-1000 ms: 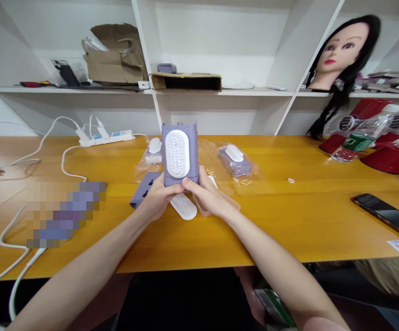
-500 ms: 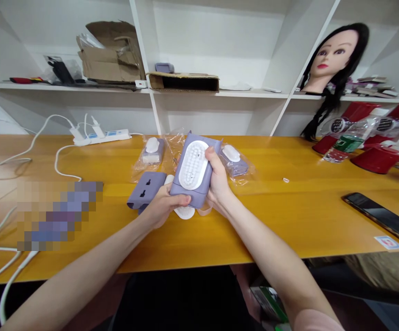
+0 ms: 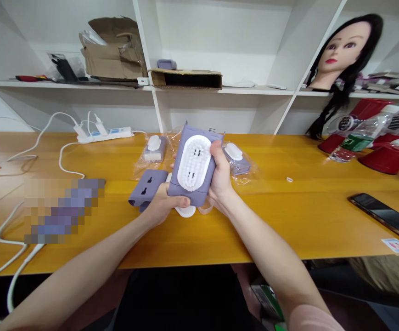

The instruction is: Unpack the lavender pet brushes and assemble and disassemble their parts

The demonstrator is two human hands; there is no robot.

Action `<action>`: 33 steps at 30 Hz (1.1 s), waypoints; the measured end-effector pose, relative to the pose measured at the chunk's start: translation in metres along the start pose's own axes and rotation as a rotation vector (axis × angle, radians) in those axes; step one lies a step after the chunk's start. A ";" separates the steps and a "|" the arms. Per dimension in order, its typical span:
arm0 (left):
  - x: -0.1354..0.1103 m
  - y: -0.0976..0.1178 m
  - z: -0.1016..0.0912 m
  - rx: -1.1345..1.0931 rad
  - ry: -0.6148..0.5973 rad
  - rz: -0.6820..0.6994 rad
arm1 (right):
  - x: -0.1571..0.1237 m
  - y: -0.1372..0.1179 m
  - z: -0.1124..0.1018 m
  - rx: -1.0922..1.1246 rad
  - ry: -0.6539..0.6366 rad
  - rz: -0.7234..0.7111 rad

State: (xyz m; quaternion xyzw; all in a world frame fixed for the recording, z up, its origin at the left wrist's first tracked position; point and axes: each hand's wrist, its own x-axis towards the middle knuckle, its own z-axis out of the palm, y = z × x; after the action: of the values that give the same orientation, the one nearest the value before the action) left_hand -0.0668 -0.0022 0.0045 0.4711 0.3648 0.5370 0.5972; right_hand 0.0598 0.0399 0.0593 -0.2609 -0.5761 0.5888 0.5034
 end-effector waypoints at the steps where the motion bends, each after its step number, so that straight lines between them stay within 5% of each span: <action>1: -0.001 0.002 -0.001 0.026 -0.015 0.013 | 0.000 -0.001 -0.002 -0.008 -0.017 -0.003; 6: 0.000 0.010 -0.007 0.160 -0.111 -0.025 | 0.005 -0.001 -0.017 -0.057 -0.128 -0.008; 12: 0.002 0.010 -0.005 0.062 -0.160 -0.171 | 0.007 0.006 -0.015 0.073 -0.220 0.034; 18: 0.002 0.014 -0.006 0.063 -0.156 -0.088 | 0.000 0.001 -0.001 0.092 -0.117 -0.042; 26: 0.001 0.009 -0.007 0.246 -0.161 -0.002 | -0.002 0.000 -0.005 0.207 -0.160 -0.070; 33: 0.001 0.010 -0.006 0.091 -0.118 -0.039 | -0.004 -0.005 0.002 0.148 -0.088 -0.103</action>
State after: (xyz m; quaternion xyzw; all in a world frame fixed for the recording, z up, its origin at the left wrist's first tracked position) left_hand -0.0752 0.0000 0.0121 0.5213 0.3620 0.4795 0.6060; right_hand 0.0604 0.0348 0.0631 -0.1667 -0.5652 0.6140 0.5252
